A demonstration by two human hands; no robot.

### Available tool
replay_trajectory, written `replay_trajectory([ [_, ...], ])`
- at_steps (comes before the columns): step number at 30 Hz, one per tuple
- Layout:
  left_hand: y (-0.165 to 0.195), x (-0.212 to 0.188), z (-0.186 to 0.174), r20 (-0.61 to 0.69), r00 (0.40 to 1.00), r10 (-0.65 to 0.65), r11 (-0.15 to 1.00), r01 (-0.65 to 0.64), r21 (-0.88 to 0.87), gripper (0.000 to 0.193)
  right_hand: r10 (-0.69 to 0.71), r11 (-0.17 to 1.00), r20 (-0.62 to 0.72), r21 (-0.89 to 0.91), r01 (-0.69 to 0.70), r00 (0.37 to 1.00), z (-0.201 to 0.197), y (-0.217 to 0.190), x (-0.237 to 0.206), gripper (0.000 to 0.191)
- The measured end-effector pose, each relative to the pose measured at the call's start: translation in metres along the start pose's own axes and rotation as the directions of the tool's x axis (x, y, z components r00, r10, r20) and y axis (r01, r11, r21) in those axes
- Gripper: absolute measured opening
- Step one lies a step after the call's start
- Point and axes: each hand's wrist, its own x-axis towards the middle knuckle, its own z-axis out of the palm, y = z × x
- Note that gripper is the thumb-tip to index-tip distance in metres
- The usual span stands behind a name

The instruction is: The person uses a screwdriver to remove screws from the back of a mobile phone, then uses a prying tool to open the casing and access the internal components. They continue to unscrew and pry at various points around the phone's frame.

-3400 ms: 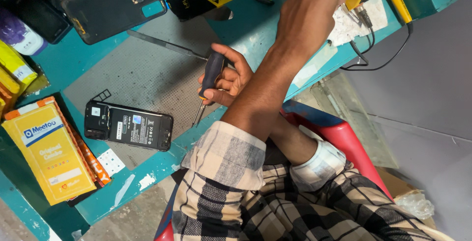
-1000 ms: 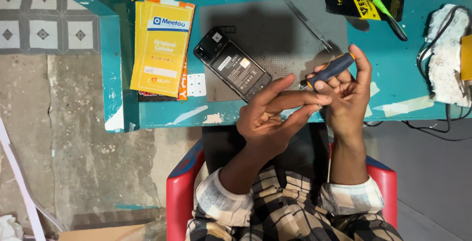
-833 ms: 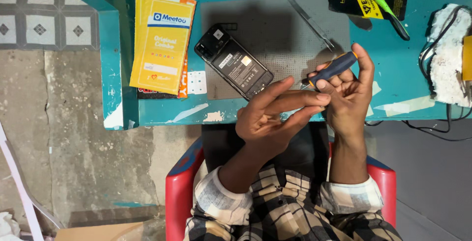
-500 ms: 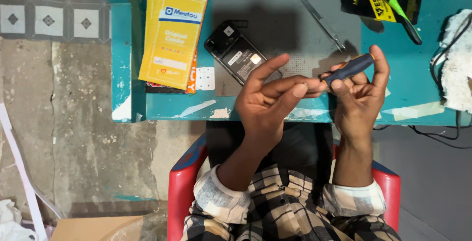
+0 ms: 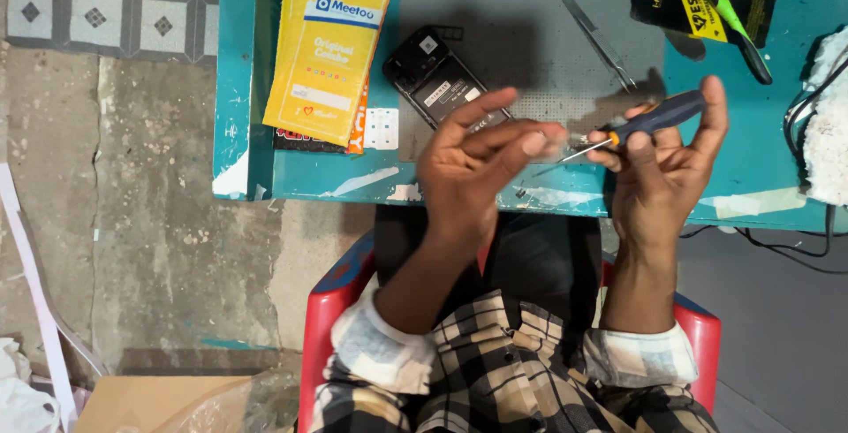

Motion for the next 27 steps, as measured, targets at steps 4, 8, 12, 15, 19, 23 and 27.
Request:
replay_trajectory([
  [4,0.008,0.012,-0.029,-0.070,0.997,0.040,0.958,-0.019,0.285,0.050,-0.059,0.998,-0.001,0.011,0.059,0.998,0.015,0.001,0.001,0.093],
  [8,0.010,0.015,-0.055,-0.034,0.995,0.099,0.892,-0.073,0.446,0.045,-0.167,0.979,0.058,-0.106,0.172,0.984,0.029,0.019,0.002,0.099],
  [12,0.008,0.002,-0.064,0.016,0.996,0.090,0.784,-0.081,0.615,0.039,-0.382,0.888,0.138,-0.219,0.404,0.914,0.029,0.043,0.000,0.105],
  [15,0.008,-0.006,-0.065,0.110,0.982,0.151,0.709,-0.186,0.681,0.036,-0.449,0.842,0.180,-0.243,0.482,0.875,0.018,0.053,-0.005,0.108],
  [19,0.010,-0.007,-0.065,0.141,0.976,0.164,0.667,-0.215,0.713,0.034,-0.501,0.832,0.157,-0.184,0.523,0.851,0.006,0.059,-0.015,0.113],
  [23,0.008,-0.004,-0.067,0.249,0.943,0.223,0.635,-0.334,0.697,0.038,-0.522,0.792,0.164,-0.272,0.547,0.837,0.008,0.060,-0.019,0.113],
  [27,0.005,-0.004,-0.070,0.253,0.938,0.236,0.626,-0.346,0.699,0.039,-0.526,0.775,0.198,-0.288,0.562,0.827,0.011,0.059,-0.018,0.112],
])
